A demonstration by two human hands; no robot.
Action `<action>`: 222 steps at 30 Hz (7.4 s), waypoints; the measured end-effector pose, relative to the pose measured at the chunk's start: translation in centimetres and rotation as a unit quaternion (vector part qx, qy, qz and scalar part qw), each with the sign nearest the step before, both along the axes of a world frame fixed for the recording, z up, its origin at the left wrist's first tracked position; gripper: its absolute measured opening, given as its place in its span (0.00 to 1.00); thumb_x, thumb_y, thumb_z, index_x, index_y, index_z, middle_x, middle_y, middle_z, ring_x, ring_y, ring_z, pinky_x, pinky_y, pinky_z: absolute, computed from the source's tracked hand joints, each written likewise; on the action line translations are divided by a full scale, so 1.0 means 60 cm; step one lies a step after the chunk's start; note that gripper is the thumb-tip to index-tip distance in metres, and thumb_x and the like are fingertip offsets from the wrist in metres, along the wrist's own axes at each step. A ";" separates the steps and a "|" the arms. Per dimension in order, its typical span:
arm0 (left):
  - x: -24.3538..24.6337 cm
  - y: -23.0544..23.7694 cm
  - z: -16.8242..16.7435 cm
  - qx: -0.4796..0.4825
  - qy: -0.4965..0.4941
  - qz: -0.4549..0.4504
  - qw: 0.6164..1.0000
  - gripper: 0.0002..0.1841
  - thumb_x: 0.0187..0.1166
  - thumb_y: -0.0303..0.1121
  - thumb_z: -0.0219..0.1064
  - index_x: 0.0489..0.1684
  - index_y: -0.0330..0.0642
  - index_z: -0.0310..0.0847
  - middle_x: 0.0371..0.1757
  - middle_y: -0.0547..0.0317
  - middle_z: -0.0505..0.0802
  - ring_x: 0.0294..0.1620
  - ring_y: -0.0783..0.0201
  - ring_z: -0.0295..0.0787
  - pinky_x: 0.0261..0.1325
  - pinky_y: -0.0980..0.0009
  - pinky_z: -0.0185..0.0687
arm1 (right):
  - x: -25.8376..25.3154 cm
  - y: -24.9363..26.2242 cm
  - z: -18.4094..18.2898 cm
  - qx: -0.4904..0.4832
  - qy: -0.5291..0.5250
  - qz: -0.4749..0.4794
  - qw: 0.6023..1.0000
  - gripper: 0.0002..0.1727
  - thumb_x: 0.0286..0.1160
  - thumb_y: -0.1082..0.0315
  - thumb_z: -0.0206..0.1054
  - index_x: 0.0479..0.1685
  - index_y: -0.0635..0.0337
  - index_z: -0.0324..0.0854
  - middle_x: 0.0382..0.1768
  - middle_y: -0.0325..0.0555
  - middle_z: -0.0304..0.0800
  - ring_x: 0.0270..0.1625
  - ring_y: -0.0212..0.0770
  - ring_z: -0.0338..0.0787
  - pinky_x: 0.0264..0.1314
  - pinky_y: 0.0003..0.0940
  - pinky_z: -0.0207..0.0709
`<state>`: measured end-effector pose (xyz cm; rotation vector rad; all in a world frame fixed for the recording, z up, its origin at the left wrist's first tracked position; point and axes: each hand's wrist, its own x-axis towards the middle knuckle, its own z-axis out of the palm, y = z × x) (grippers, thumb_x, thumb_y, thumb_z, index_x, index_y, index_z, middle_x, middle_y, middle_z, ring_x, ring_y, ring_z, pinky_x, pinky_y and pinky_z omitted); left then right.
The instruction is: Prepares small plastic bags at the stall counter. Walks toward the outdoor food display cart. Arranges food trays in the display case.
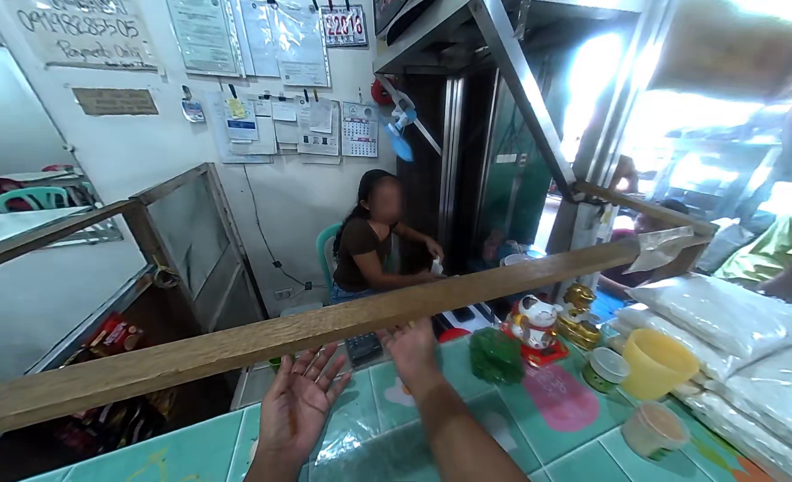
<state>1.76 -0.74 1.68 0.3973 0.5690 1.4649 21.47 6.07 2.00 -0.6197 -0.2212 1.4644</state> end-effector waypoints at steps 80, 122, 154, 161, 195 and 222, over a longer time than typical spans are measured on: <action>0.045 -0.029 0.045 0.221 0.083 -0.271 0.933 0.33 0.87 0.65 0.43 0.73 0.55 0.80 0.74 0.55 0.86 0.72 0.49 0.84 0.68 0.43 0.81 | 0.353 -0.379 0.254 0.223 -0.790 -0.093 0.563 0.31 0.61 0.67 0.78 0.71 0.51 0.78 0.52 0.38 0.93 0.53 0.32 0.92 0.57 0.39 0.90; 0.722 0.016 0.139 0.385 0.547 -0.315 0.673 0.18 0.63 0.38 0.82 0.50 0.44 0.90 0.81 0.58 0.80 0.77 0.64 0.80 0.74 0.63 0.82 | 0.749 -0.311 0.263 0.222 -0.839 -0.049 0.495 0.35 0.67 0.73 0.74 0.80 0.57 0.71 0.52 0.52 0.90 0.48 0.46 0.93 0.54 0.49 0.89; 0.710 0.001 0.141 0.376 0.620 -0.272 0.632 0.43 0.47 0.49 0.92 0.66 0.40 0.80 0.57 0.61 0.94 0.62 0.70 0.90 0.72 0.65 0.84 | 0.666 -0.300 0.220 -0.021 -0.812 -0.039 0.581 0.50 0.59 0.75 0.82 0.87 0.53 0.58 0.51 0.60 0.91 0.50 0.57 0.94 0.56 0.57 0.88; 0.720 -0.004 0.147 0.334 0.671 -0.282 0.599 0.39 0.48 0.52 0.91 0.61 0.41 0.84 0.54 0.58 0.94 0.59 0.65 0.90 0.69 0.60 0.84 | 0.644 -0.291 0.180 -0.028 -0.834 -0.073 0.547 0.44 0.66 0.78 0.74 0.86 0.59 0.59 0.58 0.63 0.89 0.61 0.61 0.91 0.67 0.59 0.83; 0.729 -0.003 0.139 0.359 0.620 -0.305 0.627 0.50 0.51 0.42 0.89 0.83 0.44 0.69 0.70 0.56 0.88 0.70 0.65 0.85 0.75 0.62 0.81 | 0.606 -0.311 0.217 -0.146 -0.895 0.014 0.421 0.39 0.61 0.81 0.73 0.81 0.59 0.68 0.59 0.63 0.87 0.65 0.63 0.86 0.63 0.57 0.82; 0.719 -0.011 0.106 0.494 0.544 -0.162 0.659 0.21 0.57 0.43 0.87 0.47 0.54 0.87 0.89 0.64 0.71 0.86 0.66 0.68 0.77 0.61 0.78 | 0.640 -0.330 0.125 0.187 -0.887 -0.330 0.264 0.12 0.69 0.74 0.67 0.40 0.47 0.93 0.37 0.41 0.87 0.42 0.41 0.87 0.42 0.38 0.82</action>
